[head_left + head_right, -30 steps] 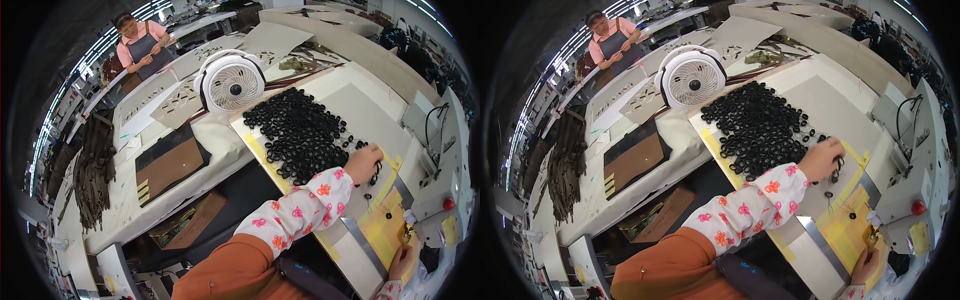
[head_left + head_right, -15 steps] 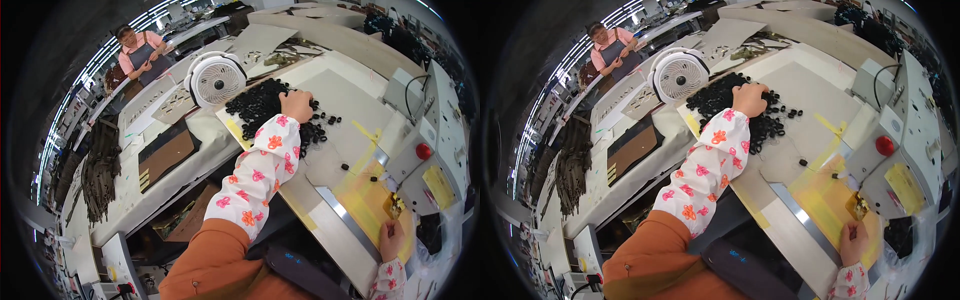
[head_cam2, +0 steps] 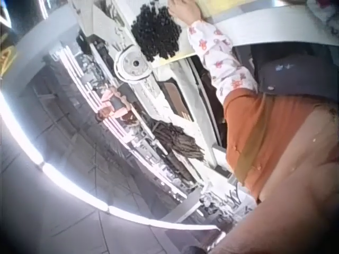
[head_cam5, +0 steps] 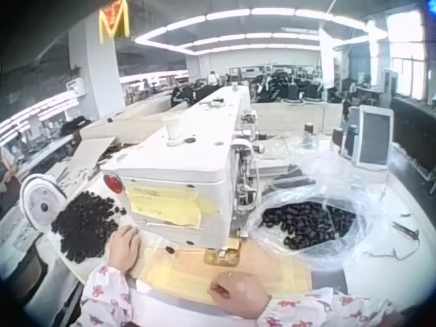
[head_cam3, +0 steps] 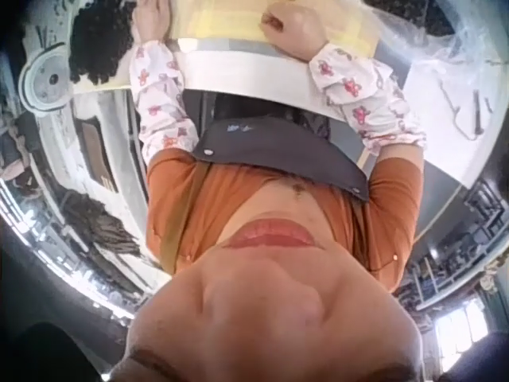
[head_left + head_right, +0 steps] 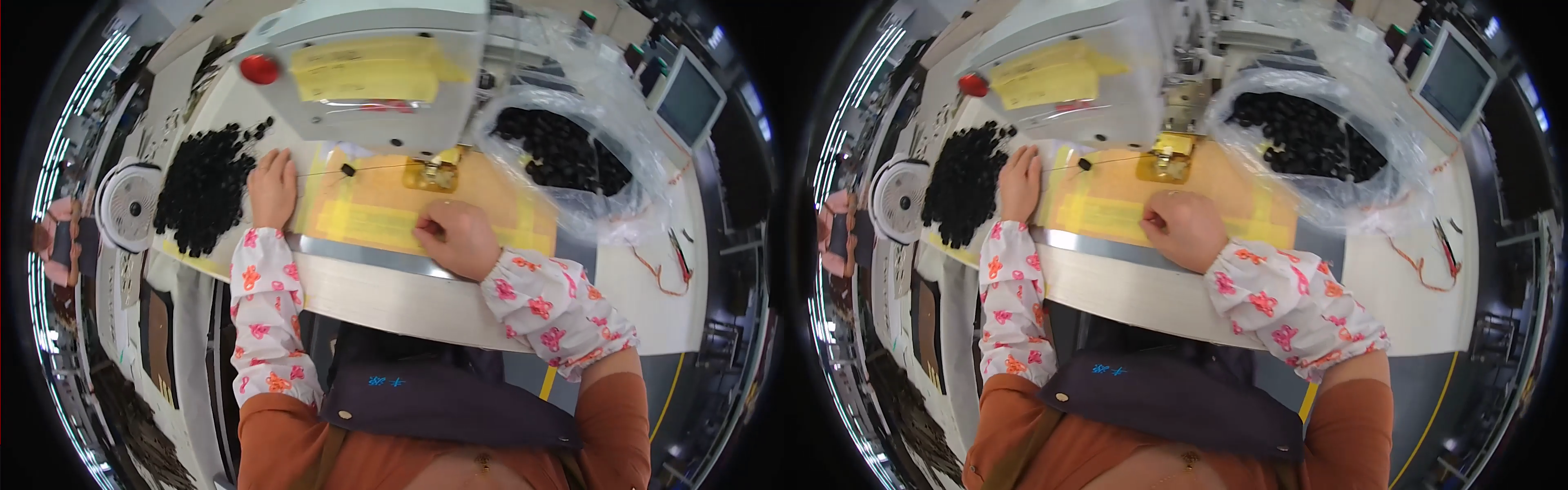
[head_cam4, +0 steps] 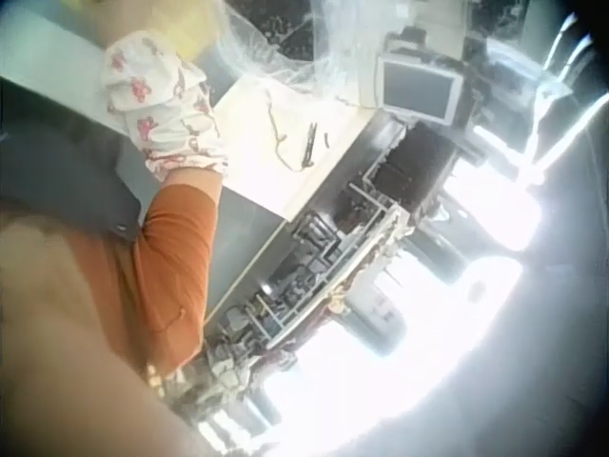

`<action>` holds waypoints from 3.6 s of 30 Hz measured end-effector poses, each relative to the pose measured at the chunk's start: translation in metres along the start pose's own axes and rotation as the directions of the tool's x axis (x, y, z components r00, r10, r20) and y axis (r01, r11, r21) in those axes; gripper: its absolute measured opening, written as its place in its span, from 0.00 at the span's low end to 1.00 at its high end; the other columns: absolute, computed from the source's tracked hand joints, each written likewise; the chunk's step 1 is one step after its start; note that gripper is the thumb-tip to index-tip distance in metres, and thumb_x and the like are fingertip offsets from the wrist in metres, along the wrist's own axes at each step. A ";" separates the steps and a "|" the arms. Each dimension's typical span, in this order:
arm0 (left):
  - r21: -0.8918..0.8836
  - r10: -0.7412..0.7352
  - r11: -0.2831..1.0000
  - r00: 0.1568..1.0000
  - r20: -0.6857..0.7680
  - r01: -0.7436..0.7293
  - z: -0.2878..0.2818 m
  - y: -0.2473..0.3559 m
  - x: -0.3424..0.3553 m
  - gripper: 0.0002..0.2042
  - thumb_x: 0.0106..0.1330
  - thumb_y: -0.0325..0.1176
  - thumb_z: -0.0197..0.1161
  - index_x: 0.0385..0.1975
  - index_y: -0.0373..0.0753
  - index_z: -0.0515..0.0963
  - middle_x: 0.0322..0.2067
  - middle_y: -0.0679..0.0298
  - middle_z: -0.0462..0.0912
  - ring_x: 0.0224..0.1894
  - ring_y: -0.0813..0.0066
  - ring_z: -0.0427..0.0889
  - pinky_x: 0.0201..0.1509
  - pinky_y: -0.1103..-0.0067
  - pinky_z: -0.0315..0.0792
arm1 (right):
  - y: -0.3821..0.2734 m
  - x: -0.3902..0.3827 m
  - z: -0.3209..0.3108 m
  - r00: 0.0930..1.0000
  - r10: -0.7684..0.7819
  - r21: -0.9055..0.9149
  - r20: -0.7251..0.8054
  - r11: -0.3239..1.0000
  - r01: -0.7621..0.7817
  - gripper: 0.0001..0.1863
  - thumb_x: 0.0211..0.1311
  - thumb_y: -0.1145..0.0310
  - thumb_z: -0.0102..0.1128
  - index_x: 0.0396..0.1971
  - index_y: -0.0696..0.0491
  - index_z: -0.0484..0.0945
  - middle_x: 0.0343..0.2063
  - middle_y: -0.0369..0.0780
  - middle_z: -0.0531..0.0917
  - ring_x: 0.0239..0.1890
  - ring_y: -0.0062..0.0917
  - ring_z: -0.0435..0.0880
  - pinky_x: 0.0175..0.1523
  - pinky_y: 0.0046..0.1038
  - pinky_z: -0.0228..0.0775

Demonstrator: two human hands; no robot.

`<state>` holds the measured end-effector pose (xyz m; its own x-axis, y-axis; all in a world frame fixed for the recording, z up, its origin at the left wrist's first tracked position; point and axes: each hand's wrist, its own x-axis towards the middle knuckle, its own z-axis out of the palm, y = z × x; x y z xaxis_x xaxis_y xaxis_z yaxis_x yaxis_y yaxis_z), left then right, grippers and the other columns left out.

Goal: Operating a specialized sewing machine to attach small black plastic components to a yellow base strip.

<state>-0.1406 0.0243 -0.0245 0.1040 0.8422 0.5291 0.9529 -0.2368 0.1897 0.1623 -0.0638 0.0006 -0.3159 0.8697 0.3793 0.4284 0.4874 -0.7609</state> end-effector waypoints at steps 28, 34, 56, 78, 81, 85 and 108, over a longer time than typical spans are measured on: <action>-0.695 0.166 0.718 0.958 0.232 0.044 0.025 0.142 -0.003 0.07 0.52 0.35 0.48 0.23 0.39 0.72 0.19 0.52 0.73 0.24 0.54 0.73 0.29 0.66 0.67 | 0.167 0.045 -0.160 0.959 -0.188 -0.524 0.213 0.806 0.275 0.18 0.53 0.60 0.50 0.37 0.58 0.74 0.37 0.49 0.76 0.42 0.42 0.73 0.48 0.35 0.64; -0.538 0.273 0.802 0.960 -0.055 -0.259 0.026 0.135 -0.008 0.07 0.46 0.33 0.58 0.19 0.39 0.68 0.17 0.61 0.72 0.24 0.62 0.73 0.27 0.70 0.65 | 0.185 0.064 -0.152 0.960 -0.204 -0.640 0.191 0.716 0.279 0.17 0.56 0.67 0.47 0.44 0.58 0.70 0.43 0.47 0.73 0.46 0.39 0.69 0.53 0.34 0.58; -0.478 0.196 0.851 0.976 -0.096 -0.218 0.045 0.137 -0.006 0.09 0.44 0.36 0.60 0.18 0.38 0.70 0.16 0.60 0.71 0.26 0.62 0.72 0.31 0.71 0.62 | 0.146 0.042 -0.108 0.992 -0.041 -0.763 -0.122 0.643 -0.067 0.21 0.52 0.70 0.53 0.46 0.63 0.66 0.48 0.50 0.68 0.52 0.44 0.64 0.58 0.36 0.51; -0.509 0.187 0.858 0.964 0.188 -0.068 0.020 0.146 -0.002 0.05 0.50 0.28 0.54 0.24 0.34 0.66 0.20 0.57 0.71 0.28 0.60 0.73 0.29 0.70 0.66 | 0.124 0.021 -0.106 0.986 -0.139 -0.859 -0.090 0.511 -0.006 0.16 0.54 0.72 0.50 0.44 0.60 0.69 0.45 0.50 0.71 0.46 0.43 0.68 0.49 0.36 0.59; -0.583 0.130 0.811 0.986 0.108 -0.044 0.022 0.150 -0.007 0.06 0.49 0.27 0.55 0.24 0.34 0.66 0.20 0.56 0.71 0.28 0.58 0.72 0.32 0.68 0.65 | 0.130 0.020 -0.110 0.986 -0.144 -0.855 -0.082 0.519 0.004 0.16 0.54 0.74 0.49 0.44 0.60 0.69 0.45 0.50 0.71 0.47 0.44 0.68 0.50 0.36 0.58; -0.535 0.185 0.836 0.980 0.069 -0.120 0.029 0.145 -0.003 0.06 0.48 0.27 0.55 0.25 0.35 0.67 0.20 0.58 0.71 0.30 0.58 0.72 0.36 0.68 0.64 | 0.120 0.022 -0.109 0.980 -0.100 -0.682 -0.171 0.730 -0.044 0.15 0.50 0.79 0.49 0.40 0.62 0.70 0.41 0.48 0.74 0.44 0.42 0.70 0.50 0.35 0.59; -0.630 0.322 0.742 0.946 0.036 -0.229 0.020 0.145 -0.005 0.06 0.48 0.26 0.53 0.27 0.35 0.70 0.21 0.53 0.74 0.27 0.55 0.74 0.32 0.68 0.65 | 0.027 0.005 -0.031 0.964 0.215 -0.078 -0.157 0.970 -0.229 0.11 0.48 0.82 0.51 0.35 0.61 0.70 0.28 0.36 0.74 0.29 0.15 0.70 0.36 0.16 0.63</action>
<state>0.0026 -0.0038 -0.0163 0.4158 0.7379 0.5315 0.5041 -0.6735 0.5407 0.1982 -0.0441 -0.0019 -0.0794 0.9554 0.2844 0.5544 0.2794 -0.7839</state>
